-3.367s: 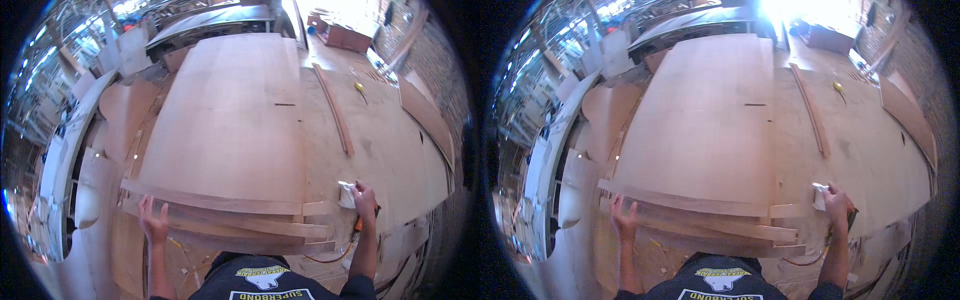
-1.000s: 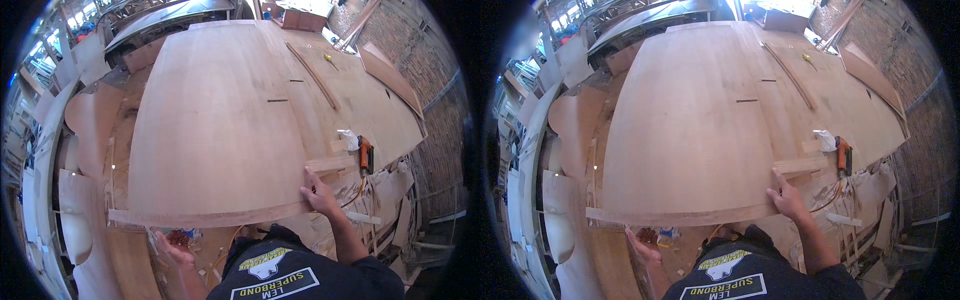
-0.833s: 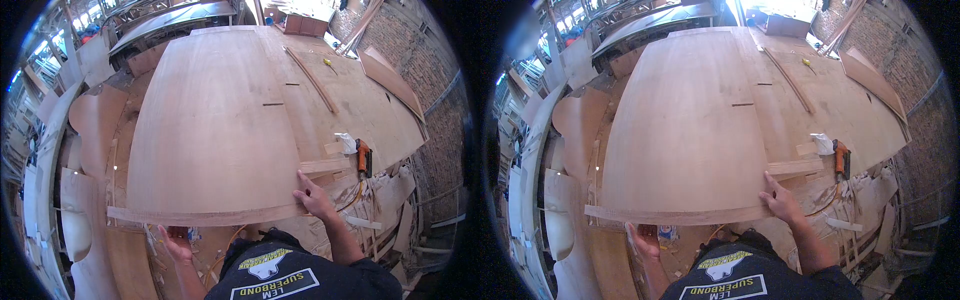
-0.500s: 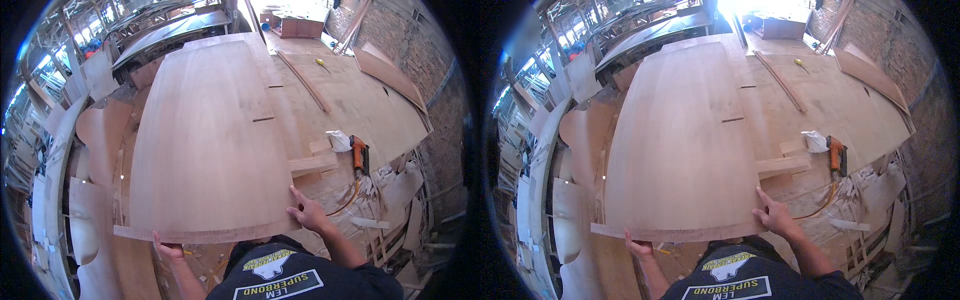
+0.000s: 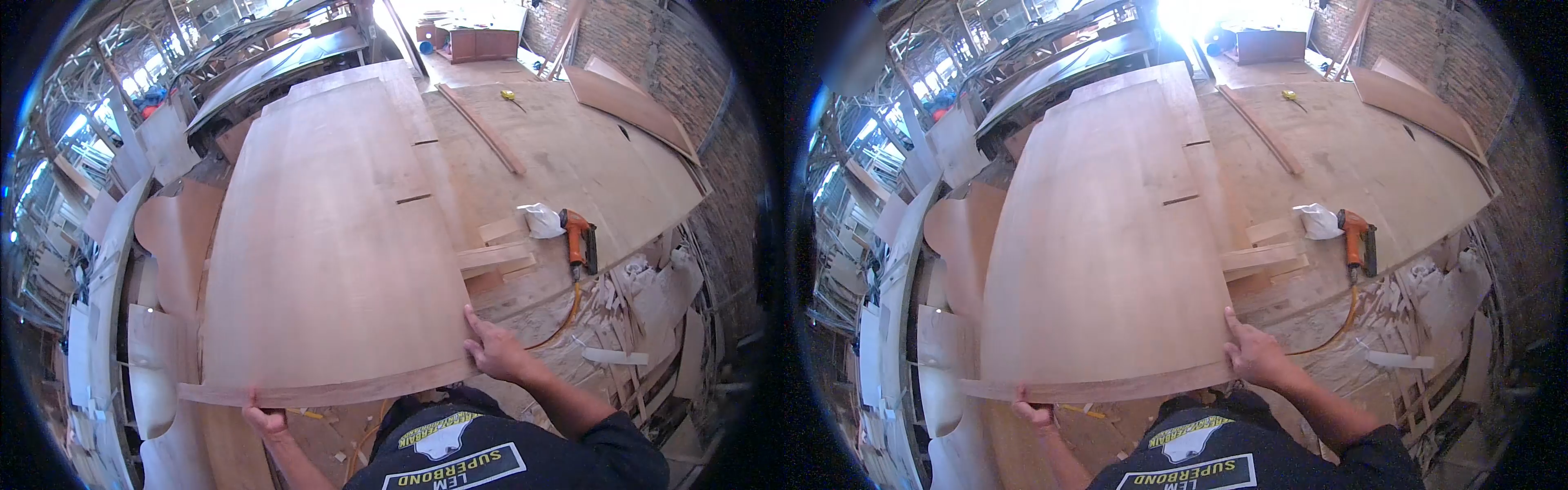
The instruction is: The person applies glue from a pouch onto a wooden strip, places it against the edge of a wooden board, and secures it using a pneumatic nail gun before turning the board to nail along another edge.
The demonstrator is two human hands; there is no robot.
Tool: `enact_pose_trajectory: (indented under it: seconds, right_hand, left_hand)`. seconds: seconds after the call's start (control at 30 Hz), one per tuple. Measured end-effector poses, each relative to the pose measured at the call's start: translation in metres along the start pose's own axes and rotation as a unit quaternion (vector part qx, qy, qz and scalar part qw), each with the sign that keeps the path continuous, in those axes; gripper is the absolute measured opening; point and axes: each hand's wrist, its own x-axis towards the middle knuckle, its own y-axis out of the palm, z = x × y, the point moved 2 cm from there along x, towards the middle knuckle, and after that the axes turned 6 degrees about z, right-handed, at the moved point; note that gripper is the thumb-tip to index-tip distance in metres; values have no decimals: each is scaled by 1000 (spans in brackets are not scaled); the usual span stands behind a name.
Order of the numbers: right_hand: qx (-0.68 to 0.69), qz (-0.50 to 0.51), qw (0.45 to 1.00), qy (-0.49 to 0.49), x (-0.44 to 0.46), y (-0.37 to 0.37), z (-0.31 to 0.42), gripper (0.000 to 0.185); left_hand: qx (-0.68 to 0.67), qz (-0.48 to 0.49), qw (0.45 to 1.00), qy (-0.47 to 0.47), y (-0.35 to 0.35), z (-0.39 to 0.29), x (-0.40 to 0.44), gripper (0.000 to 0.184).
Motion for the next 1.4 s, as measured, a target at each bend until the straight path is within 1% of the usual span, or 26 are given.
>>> enact_pose_trajectory:
  seconds: [0.07, 0.1, 0.13, 0.2, 0.23, 0.3, 0.37, 0.4, 0.47, 0.5, 0.53, 0.6, 0.63, 0.67, 0.7, 0.73, 0.8, 0.83, 0.87, 0.93, 0.97, 1.0, 1.07, 1.13, 1.27, 1.4]
  right_hand:
    - [12, 23, 1000, -6, 1, -5, 5, 81]
    - [17, 38, 999, -6, 4, -4, 9, 82]
    - [22, 52, 998, -6, 6, -2, 13, 83]
    - [71, 86, 994, 2, 12, 6, 21, 83]
    - [95, 104, 990, 4, 15, 12, 27, 84]
    - [118, 103, 988, -8, 25, 30, 40, 84]
    - [151, 110, 982, -12, 37, 48, 58, 85]
    - [197, 138, 971, -11, 40, 48, 75, 88]
    - [212, 121, 968, -54, 67, 85, 76, 92]
    - [219, 112, 966, -75, 80, 101, 80, 94]
    - [201, 89, 974, -55, 88, 107, 87, 85]
    - [34, 34, 995, -90, 103, 72, 112, 77]
    - [-50, 9, 993, -103, 105, 48, 126, 74]
    - [52, -92, 986, -126, 95, 17, 144, 67]
    - [152, -192, 958, -146, 85, -18, 161, 60]
    - [260, -203, 917, -223, 85, -52, 169, 69]
    - [334, -284, 838, -325, 51, -129, 228, 70]
    - [464, -260, 783, -322, 38, -160, 255, 69]
    - [436, -260, 770, -387, 30, -184, 264, 72]
    - [429, -280, 756, -408, 17, -210, 267, 72]
    - [428, -302, 756, -392, 12, -219, 259, 71]
    - [427, -327, 761, -363, 7, -222, 243, 71]
    - [431, -370, 768, -297, -3, -224, 204, 70]
    - [441, -408, 771, -209, -13, -214, 150, 70]
    - [466, -449, 761, -38, -42, -174, 35, 68]
    - [499, -465, 728, 74, -66, -133, -59, 67]
  left_hand:
    - [-3, 45, 999, 16, 4, -19, 0, 52]
    - [86, 65, 989, 99, 10, -30, 0, 53]
    - [173, 85, 964, 182, 28, -41, -5, 54]
    - [175, 57, 954, 236, 68, -67, -15, 58]
    - [93, 10, 974, 208, 110, -85, -25, 61]
    - [113, 81, 969, 203, 159, -122, -33, 63]
    - [115, 119, 960, 225, 214, -144, -40, 61]
    - [126, 151, 949, 247, 238, -152, -42, 59]
    - [148, 218, 919, 292, 279, -163, -42, 56]
    - [242, 221, 858, 394, 292, -164, -42, 54]
    - [329, 215, 779, 488, 303, -160, -43, 51]
    - [405, 223, 706, 537, 330, -141, -55, 48]
    - [404, 243, 726, 501, 349, -127, -74, 48]
    - [397, 264, 746, 465, 370, -113, -97, 47]
    - [409, 295, 768, 395, 390, -106, -116, 53]
    - [422, 319, 785, 324, 410, -98, -135, 58]
    - [429, 444, 716, 326, 428, -81, -146, 84]
    - [383, 526, 659, 377, 433, -67, -137, 96]
    - [327, 607, 594, 414, 437, -52, -128, 108]
    - [279, 667, 602, 338, 426, -21, -93, 105]
    - [255, 693, 605, 298, 420, -6, -76, 103]
    - [261, 671, 646, 255, 401, 16, -50, 92]
    - [369, 543, 742, 136, 346, 55, -3, 66]
    - [446, 481, 701, 281, 284, 103, 40, 51]
    - [530, 469, 648, 284, 233, 146, 38, 49]
    - [583, 444, 622, 278, 200, 171, 47, 50]
